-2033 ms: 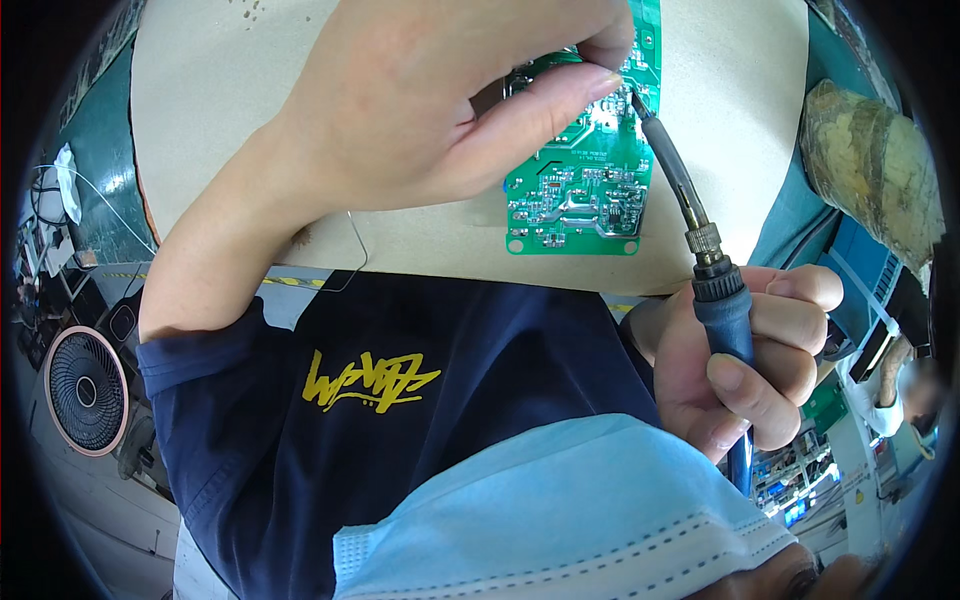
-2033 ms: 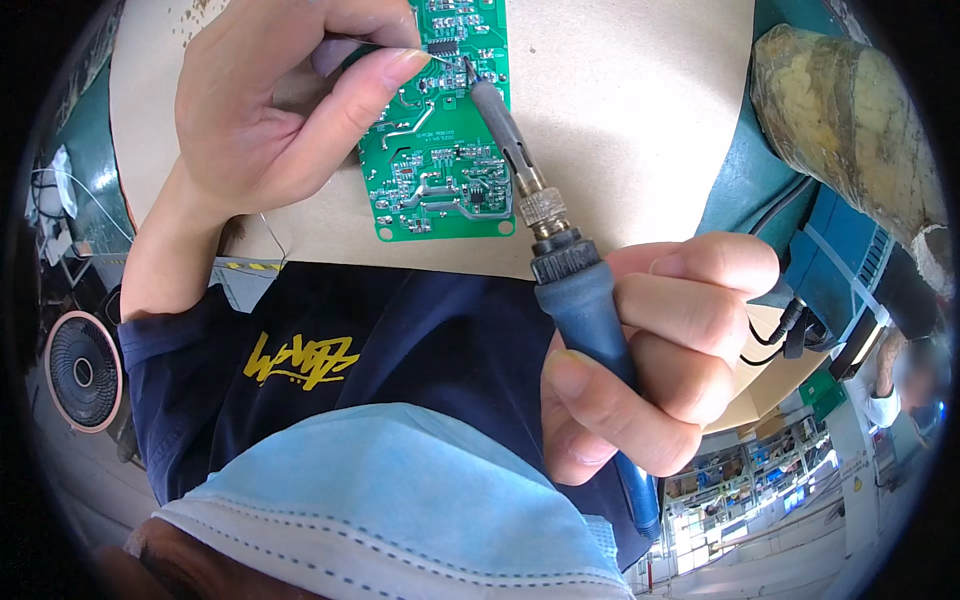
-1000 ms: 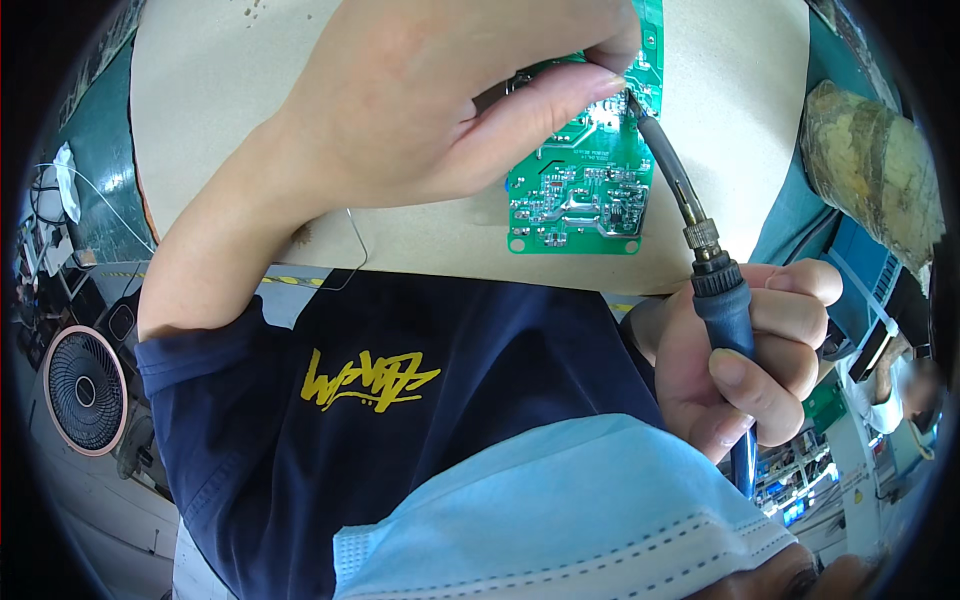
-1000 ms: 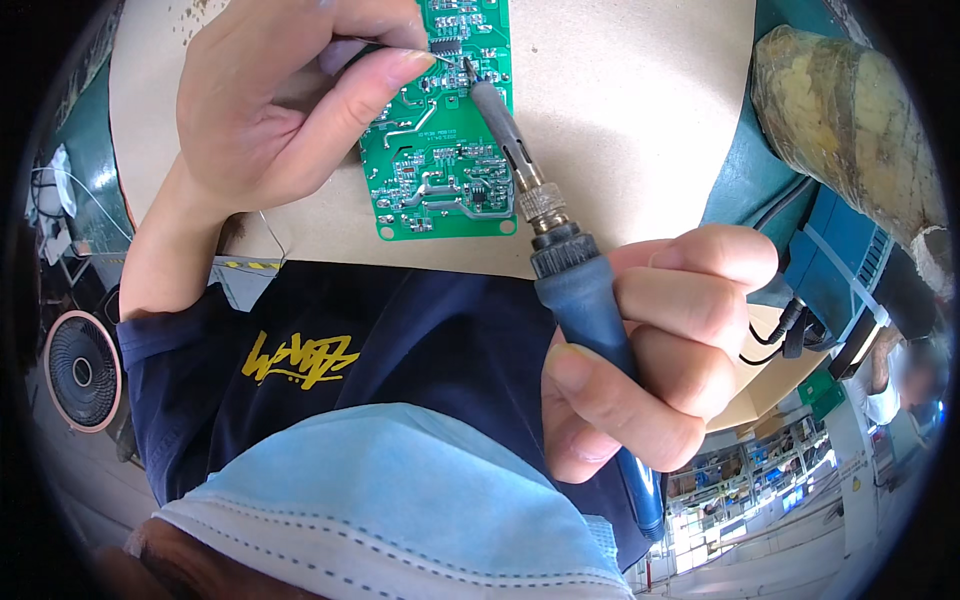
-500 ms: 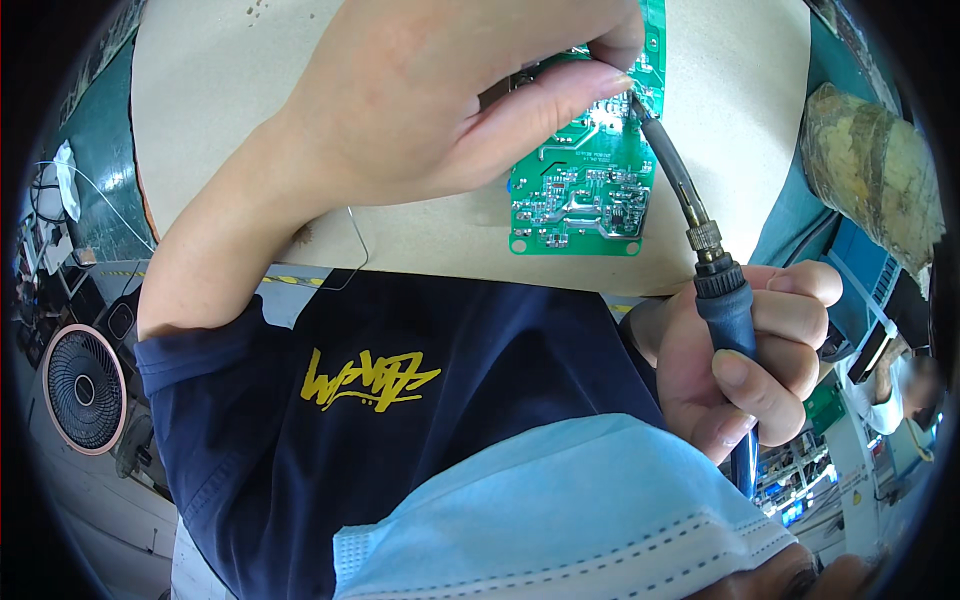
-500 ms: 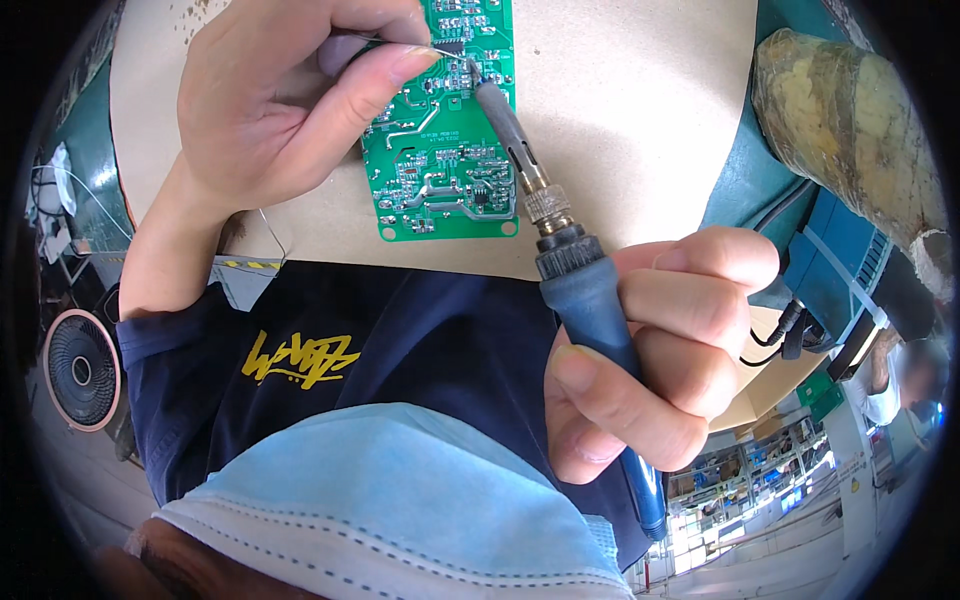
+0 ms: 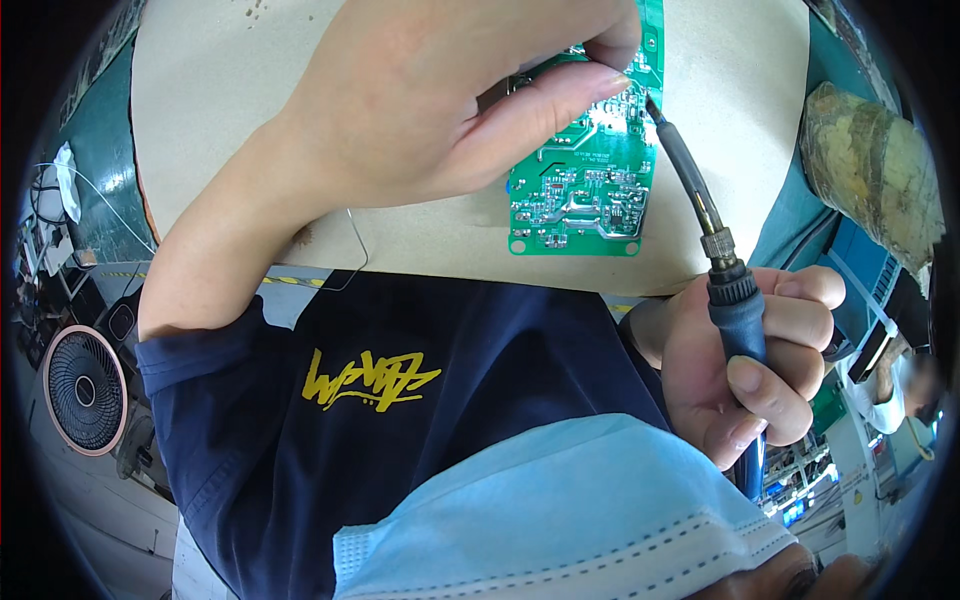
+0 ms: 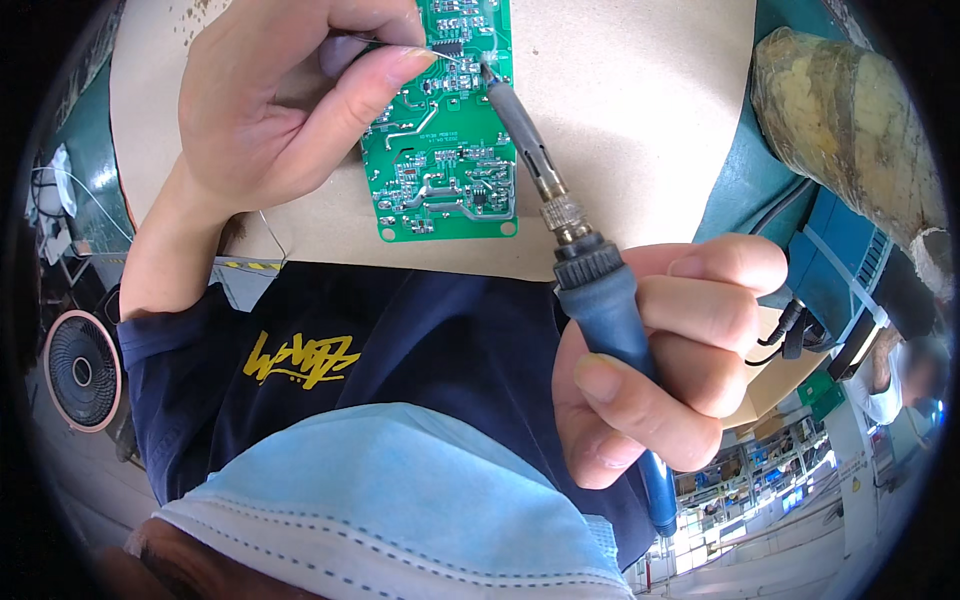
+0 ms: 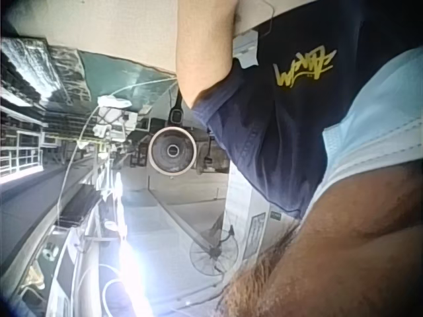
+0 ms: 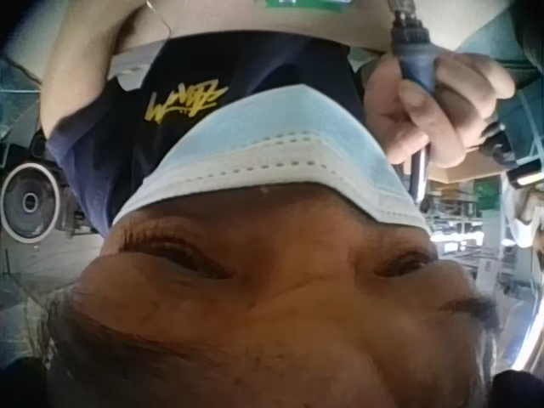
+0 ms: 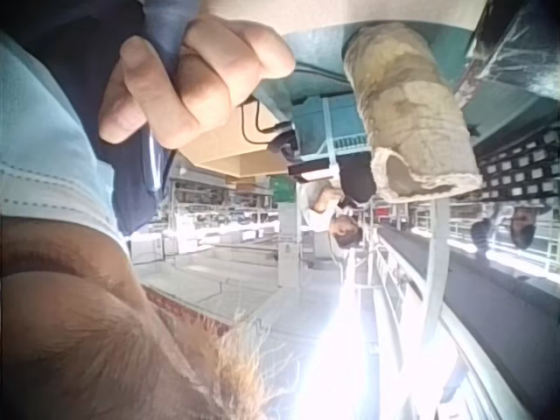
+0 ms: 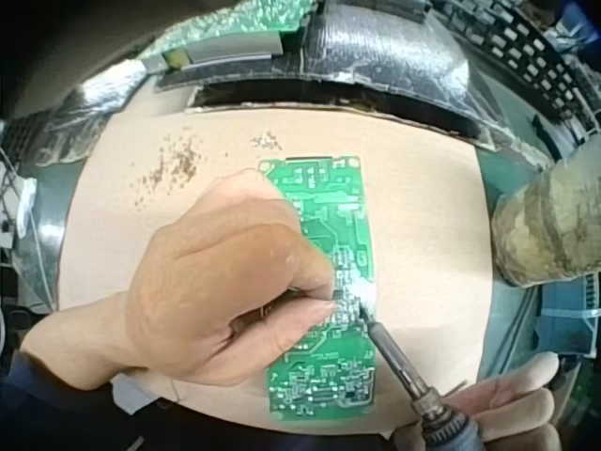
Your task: Soldering electronic components onto a printed circuit board at a manual assembly station.
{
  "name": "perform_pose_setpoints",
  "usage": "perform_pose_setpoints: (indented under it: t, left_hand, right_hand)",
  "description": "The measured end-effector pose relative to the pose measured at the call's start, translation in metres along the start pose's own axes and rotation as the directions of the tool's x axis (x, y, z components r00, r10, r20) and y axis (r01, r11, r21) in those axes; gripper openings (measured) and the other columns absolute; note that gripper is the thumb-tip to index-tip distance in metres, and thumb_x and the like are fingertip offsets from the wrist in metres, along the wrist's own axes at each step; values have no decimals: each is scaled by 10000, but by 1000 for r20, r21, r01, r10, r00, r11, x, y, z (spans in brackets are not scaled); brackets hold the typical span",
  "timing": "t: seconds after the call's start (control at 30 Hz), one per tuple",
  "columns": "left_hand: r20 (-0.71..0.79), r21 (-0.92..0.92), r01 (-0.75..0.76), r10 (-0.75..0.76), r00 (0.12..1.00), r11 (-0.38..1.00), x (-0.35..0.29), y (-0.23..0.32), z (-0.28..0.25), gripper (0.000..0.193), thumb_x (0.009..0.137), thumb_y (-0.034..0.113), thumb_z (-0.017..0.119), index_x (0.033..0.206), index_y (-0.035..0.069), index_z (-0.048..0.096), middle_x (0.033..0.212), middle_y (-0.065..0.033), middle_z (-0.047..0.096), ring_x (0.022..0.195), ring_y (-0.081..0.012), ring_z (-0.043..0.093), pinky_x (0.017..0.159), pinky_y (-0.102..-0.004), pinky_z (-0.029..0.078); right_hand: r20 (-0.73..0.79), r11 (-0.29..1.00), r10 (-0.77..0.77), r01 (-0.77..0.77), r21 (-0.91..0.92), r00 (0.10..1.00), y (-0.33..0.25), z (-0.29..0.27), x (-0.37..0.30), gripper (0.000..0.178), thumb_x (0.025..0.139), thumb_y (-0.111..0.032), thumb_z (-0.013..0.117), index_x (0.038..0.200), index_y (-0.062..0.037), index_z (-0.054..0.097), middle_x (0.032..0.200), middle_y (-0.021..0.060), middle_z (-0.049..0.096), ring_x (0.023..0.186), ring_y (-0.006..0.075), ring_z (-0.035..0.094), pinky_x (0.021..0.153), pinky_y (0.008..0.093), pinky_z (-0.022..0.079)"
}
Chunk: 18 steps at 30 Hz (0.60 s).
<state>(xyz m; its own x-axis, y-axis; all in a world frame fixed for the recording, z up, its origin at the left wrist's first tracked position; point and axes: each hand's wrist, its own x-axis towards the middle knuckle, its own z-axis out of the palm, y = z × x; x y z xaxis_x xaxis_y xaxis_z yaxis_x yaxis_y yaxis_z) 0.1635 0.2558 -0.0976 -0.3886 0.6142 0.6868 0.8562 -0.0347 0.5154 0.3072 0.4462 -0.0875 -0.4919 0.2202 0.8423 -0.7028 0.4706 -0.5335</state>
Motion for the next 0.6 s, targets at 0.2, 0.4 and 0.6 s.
perform_pose_setpoints:
  t: [0.2, 0.4, 0.6]
  left_hand:
    - [31, 55, -38, 36, 999, 998, 1, -2, -1, 160, 727, 29, 746, 858, 48, 657, 744, -73, 569, 685, -232, 547, 673, -343, 424]
    - [25, 47, -34, 33, 999, 998, 3, 2, -2, 152, 733, 39, 747, 857, 52, 660, 746, -73, 564, 693, -235, 543, 683, -342, 421]
    - [21, 6, 18, -18, 1000, 1000, 1, 0, -3, 168, 735, 23, 742, 873, 49, 650, 737, -67, 565, 666, -238, 534, 675, -341, 421]
  right_hand:
    - [18, 1000, -10, 10, 4, 1000, 2, 1, -1, 237, 856, -284, 427, 787, -97, 555, 591, -4, 329, 542, 150, 338, 670, 402, 263]
    - [50, 1000, -2, 1, 12, 999, 3, 2, 0, 248, 861, -293, 429, 804, -92, 563, 592, -2, 329, 546, 152, 333, 663, 400, 257]
    - [-24, 995, 19, -16, 95, 1000, 3, -7, 1, 299, 879, -304, 400, 841, -74, 587, 595, 8, 368, 536, 162, 354, 666, 389, 260]
